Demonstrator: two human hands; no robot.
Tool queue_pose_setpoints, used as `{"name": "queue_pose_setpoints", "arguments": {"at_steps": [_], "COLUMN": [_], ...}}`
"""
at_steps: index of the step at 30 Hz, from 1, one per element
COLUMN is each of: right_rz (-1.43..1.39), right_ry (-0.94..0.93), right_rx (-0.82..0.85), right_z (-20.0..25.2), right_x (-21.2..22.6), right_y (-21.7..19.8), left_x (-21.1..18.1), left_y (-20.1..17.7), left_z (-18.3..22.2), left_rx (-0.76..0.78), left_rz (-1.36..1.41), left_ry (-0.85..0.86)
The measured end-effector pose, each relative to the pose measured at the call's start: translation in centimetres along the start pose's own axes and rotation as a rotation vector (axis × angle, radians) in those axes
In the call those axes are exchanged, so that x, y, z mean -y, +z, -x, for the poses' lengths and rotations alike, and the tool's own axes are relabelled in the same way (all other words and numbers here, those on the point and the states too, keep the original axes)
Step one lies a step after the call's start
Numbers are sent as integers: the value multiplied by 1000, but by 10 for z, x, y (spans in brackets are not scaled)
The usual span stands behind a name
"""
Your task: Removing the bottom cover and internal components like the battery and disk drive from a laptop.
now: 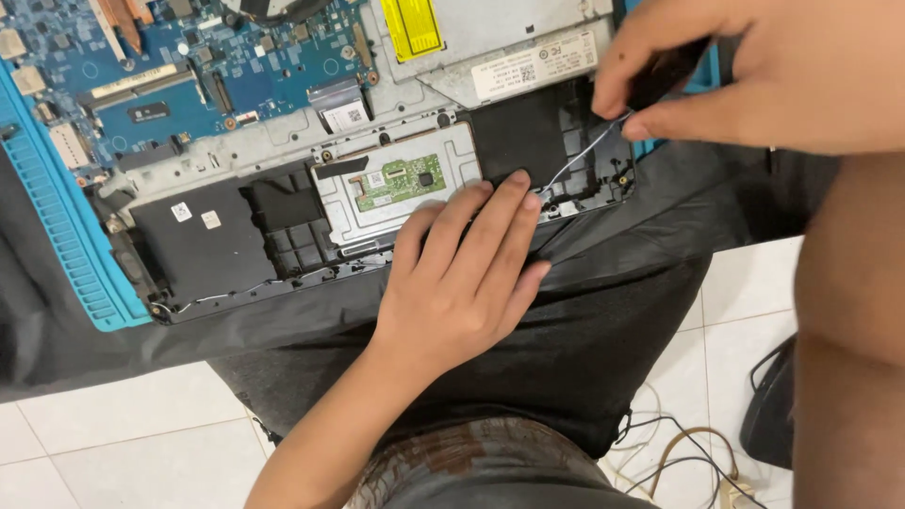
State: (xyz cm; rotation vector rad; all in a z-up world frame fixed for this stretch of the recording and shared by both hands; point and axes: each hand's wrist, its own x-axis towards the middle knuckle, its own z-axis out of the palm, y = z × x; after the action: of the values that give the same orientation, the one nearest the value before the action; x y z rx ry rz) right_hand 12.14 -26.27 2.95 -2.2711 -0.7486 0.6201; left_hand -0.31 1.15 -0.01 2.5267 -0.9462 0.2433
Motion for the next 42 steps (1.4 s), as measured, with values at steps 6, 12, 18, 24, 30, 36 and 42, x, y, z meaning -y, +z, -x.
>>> {"name": "queue_pose_setpoints", "arguments": {"at_steps": [6,12,18,24,30,36,42], "right_rz": [342,274,499,566,480,313,481], "right_ry": [-166,144,195,171,202,144,-41], "right_rx": [-247,-478,-610,-676,-694,-724,-711], "right_z": [15,43,60,59,53,60,27], "right_x": [65,102,91,90,88,85,104], "right_y": [4,52,76,106,101,115,103], "left_x": [-1,-1,-1,-3,-2,0,-2], "left_y": [6,7,8,5,2,-1,3], "left_z": [5,7,9,6,5,2,5], "left_rx": [-38,-62,-95,-90,-103,-135,-174], "left_rz": [-16,-53,-74,-68,38,115,23], "left_ry": [1,18,29,-23,-101,-95,-43]}}
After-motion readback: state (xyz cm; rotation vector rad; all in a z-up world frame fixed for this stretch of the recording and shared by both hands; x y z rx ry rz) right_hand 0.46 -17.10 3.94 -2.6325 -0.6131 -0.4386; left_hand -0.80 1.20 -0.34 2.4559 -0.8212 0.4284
